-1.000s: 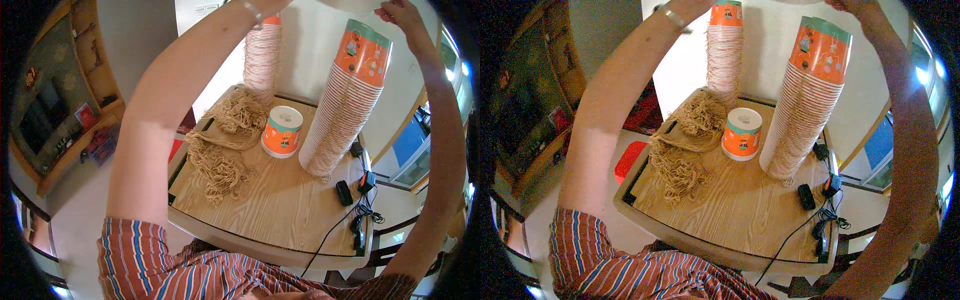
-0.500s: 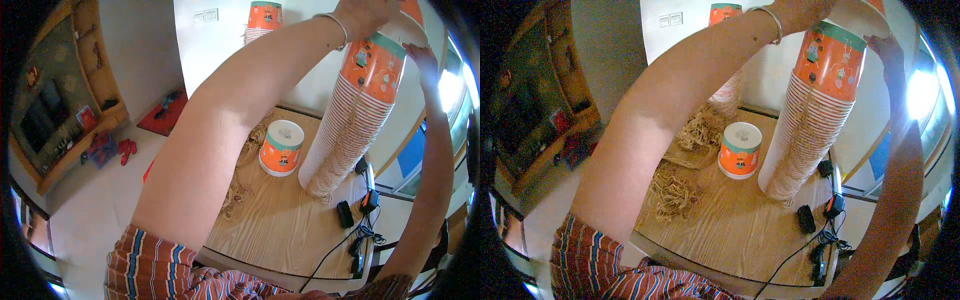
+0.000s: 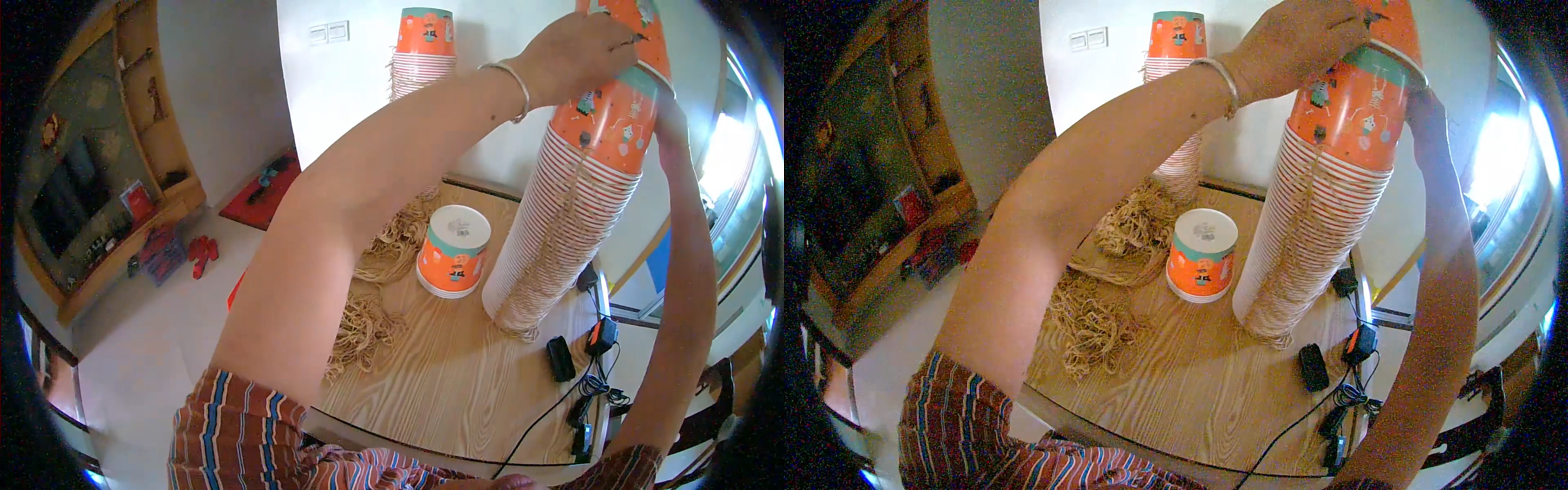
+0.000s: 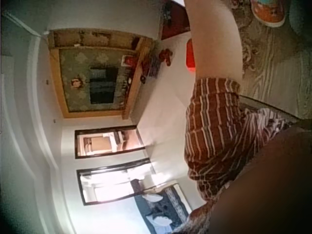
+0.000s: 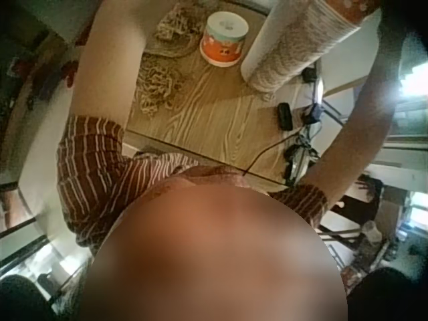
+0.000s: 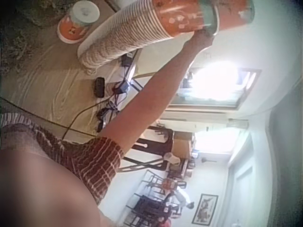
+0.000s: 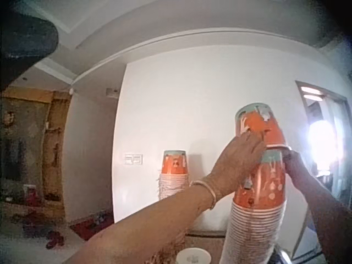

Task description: Tying strings around the rims of paper buckets.

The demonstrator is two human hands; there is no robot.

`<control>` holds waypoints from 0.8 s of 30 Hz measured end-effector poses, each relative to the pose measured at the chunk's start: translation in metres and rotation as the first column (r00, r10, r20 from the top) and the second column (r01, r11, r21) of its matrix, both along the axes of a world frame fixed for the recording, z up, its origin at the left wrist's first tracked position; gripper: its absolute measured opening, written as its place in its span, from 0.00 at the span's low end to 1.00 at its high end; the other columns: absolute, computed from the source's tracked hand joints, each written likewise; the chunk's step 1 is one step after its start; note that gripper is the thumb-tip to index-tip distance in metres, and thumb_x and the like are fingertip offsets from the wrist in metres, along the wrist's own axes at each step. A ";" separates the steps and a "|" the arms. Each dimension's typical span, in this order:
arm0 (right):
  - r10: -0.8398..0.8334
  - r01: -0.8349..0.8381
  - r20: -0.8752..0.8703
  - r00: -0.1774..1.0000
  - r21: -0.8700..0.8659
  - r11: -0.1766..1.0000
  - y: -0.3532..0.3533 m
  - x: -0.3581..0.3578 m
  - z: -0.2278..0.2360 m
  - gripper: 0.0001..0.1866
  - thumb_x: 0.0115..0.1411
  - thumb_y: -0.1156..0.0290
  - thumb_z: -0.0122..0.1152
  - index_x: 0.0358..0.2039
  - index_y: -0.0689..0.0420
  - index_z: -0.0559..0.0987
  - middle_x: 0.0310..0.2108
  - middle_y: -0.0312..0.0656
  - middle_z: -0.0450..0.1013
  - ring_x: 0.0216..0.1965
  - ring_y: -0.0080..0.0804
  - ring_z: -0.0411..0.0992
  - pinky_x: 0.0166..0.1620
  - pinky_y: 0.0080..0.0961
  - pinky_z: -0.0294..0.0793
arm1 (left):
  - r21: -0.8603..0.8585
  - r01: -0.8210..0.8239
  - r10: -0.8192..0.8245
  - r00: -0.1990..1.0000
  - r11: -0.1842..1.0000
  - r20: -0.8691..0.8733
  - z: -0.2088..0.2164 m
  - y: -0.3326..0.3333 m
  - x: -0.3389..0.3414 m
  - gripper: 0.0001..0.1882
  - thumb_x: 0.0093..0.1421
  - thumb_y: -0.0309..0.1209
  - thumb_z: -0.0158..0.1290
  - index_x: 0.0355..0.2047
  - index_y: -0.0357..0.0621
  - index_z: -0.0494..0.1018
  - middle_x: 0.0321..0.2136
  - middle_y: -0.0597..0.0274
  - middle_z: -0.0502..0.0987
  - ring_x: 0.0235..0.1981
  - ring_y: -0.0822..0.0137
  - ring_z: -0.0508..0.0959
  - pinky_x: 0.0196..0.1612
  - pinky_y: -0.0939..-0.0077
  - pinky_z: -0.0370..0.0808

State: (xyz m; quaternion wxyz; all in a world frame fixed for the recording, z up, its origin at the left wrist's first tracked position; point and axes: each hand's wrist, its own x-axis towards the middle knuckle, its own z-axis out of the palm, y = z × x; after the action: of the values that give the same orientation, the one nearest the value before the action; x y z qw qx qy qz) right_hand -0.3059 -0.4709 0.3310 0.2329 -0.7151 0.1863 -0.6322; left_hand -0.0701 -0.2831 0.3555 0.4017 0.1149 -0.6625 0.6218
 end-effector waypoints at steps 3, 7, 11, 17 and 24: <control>-0.101 0.102 -0.032 0.994 0.062 0.993 0.013 0.002 -0.009 0.12 0.66 0.63 0.50 0.42 0.56 0.77 0.29 0.30 0.70 0.31 0.19 0.67 0.36 0.21 0.69 | 0.107 -0.033 0.030 0.999 0.994 0.023 -0.013 -0.001 0.002 0.10 0.47 0.27 0.55 0.32 0.44 0.74 0.36 0.60 0.75 0.40 0.62 0.75 0.43 0.69 0.75; -0.161 0.166 -0.122 0.979 0.034 0.985 0.033 0.006 -0.016 0.13 0.66 0.63 0.50 0.42 0.57 0.76 0.30 0.34 0.72 0.32 0.19 0.68 0.39 0.20 0.70 | 0.074 0.086 -0.089 0.995 0.994 0.040 -0.022 -0.004 0.004 0.12 0.48 0.25 0.54 0.35 0.42 0.73 0.36 0.59 0.75 0.41 0.60 0.75 0.44 0.68 0.75; -0.172 0.163 -0.078 0.982 -0.109 0.981 0.034 -0.001 -0.032 0.10 0.65 0.66 0.51 0.40 0.58 0.75 0.29 0.34 0.72 0.31 0.20 0.68 0.37 0.19 0.69 | 0.082 0.189 -0.189 0.982 0.979 0.000 -0.027 -0.008 -0.002 0.15 0.49 0.25 0.54 0.39 0.40 0.72 0.36 0.58 0.75 0.41 0.59 0.75 0.43 0.68 0.76; -0.455 0.375 -0.115 0.883 -0.410 0.831 0.041 -0.002 -0.044 0.05 0.63 0.70 0.53 0.37 0.55 0.75 0.26 0.33 0.71 0.29 0.19 0.67 0.34 0.21 0.67 | 0.133 0.199 -0.183 0.975 0.971 -0.124 -0.035 -0.006 0.000 0.14 0.48 0.23 0.56 0.38 0.40 0.73 0.33 0.57 0.73 0.38 0.57 0.74 0.40 0.68 0.76; -0.432 0.370 -0.151 0.889 -0.318 0.873 0.053 -0.003 -0.049 0.04 0.62 0.71 0.53 0.36 0.56 0.74 0.26 0.32 0.70 0.30 0.19 0.66 0.36 0.20 0.67 | 0.164 0.225 -0.192 0.961 0.960 -0.197 -0.045 -0.009 0.010 0.09 0.48 0.25 0.58 0.32 0.43 0.73 0.31 0.59 0.71 0.35 0.58 0.73 0.39 0.68 0.76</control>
State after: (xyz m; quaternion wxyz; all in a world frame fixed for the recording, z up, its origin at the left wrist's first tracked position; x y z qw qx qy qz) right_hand -0.3089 -0.4183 0.2824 -0.0297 -0.7510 0.2641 -0.6045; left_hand -0.0605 -0.2920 0.3106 0.5107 0.1362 -0.6869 0.4988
